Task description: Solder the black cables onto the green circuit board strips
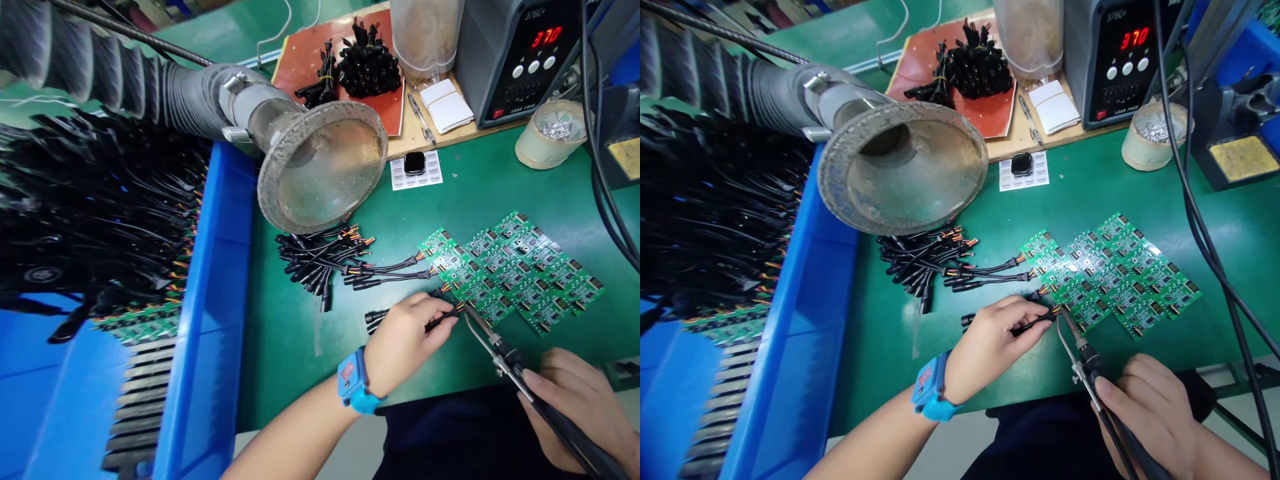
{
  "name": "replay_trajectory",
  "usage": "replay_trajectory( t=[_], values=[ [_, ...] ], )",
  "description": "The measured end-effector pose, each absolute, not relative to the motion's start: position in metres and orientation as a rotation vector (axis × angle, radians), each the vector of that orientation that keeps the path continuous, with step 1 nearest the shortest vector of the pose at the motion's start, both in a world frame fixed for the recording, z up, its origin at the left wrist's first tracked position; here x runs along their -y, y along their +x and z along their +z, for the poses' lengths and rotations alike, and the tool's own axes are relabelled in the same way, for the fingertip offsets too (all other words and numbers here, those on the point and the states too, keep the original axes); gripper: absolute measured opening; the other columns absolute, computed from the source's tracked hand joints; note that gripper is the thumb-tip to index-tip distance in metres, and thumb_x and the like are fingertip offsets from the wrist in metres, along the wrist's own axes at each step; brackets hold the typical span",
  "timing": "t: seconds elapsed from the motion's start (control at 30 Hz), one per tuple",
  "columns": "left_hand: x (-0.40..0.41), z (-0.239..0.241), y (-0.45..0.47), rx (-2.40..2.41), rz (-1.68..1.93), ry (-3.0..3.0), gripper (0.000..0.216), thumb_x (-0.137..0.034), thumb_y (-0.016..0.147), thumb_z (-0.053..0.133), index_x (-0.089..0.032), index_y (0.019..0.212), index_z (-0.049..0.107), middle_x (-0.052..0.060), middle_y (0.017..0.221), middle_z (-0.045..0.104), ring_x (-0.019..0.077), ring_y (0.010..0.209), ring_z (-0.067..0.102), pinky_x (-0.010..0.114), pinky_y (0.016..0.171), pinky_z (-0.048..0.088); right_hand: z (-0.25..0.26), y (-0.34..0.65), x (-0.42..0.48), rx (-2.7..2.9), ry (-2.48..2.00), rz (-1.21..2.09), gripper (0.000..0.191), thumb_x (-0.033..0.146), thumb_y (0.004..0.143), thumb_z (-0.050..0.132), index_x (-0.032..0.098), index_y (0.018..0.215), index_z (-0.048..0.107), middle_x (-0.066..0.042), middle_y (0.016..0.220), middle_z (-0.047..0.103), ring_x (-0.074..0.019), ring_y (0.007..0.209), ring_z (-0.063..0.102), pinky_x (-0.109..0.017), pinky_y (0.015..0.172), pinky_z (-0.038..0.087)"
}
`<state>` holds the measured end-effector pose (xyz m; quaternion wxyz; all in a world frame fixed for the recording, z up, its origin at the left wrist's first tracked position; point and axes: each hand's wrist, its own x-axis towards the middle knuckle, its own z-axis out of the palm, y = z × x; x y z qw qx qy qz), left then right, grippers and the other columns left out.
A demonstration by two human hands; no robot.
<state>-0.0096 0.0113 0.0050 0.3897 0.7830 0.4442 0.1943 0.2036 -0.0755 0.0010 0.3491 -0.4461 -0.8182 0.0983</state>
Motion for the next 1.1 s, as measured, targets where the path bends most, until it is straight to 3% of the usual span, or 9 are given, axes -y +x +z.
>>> replay_trajectory(
  t=[0.53, 0.8, 1.1],
  values=[
    [-0.01, 0.005, -0.008, -1.135, 0.475, 2.004, 0.014, -0.021, 0.083, 0.057, -0.014, 0.092, 0.065, 0.004, 0.077, 0.061, 0.0116, 0.061, 0.057, 0.023, 0.057, 0.048, -0.003, 0.216, 0.085, 2.08, -1.145, 0.417, 0.061, 0.003, 0.071, 0.055, 0.018, 0.128, 0.039, 0.003, 0.056, 0.05, -0.0141, 0.053, 0.045, -0.028, 0.048, 0.04],
    [-0.011, 0.004, -0.008, -1.12, 0.482, 2.02, 0.014, -0.022, 0.083, 0.056, -0.015, 0.093, 0.064, 0.003, 0.076, 0.061, 0.0111, 0.06, 0.057, 0.023, 0.056, 0.049, 0.0, 0.205, 0.076, 2.082, -1.156, 0.339, 0.036, 0.003, 0.074, 0.052, 0.016, 0.108, 0.05, 0.002, 0.058, 0.05, -0.0135, 0.053, 0.044, -0.027, 0.048, 0.041],
    [-0.01, 0.005, -0.009, -1.107, 0.477, 2.042, 0.014, -0.021, 0.084, 0.055, -0.016, 0.094, 0.064, 0.003, 0.077, 0.061, 0.0117, 0.062, 0.058, 0.023, 0.057, 0.049, -0.001, 0.208, 0.077, 2.104, -1.124, 0.382, 0.038, 0.004, 0.074, 0.053, 0.015, 0.111, 0.048, 0.001, 0.059, 0.05, -0.0131, 0.055, 0.045, -0.027, 0.048, 0.041]
  ],
)
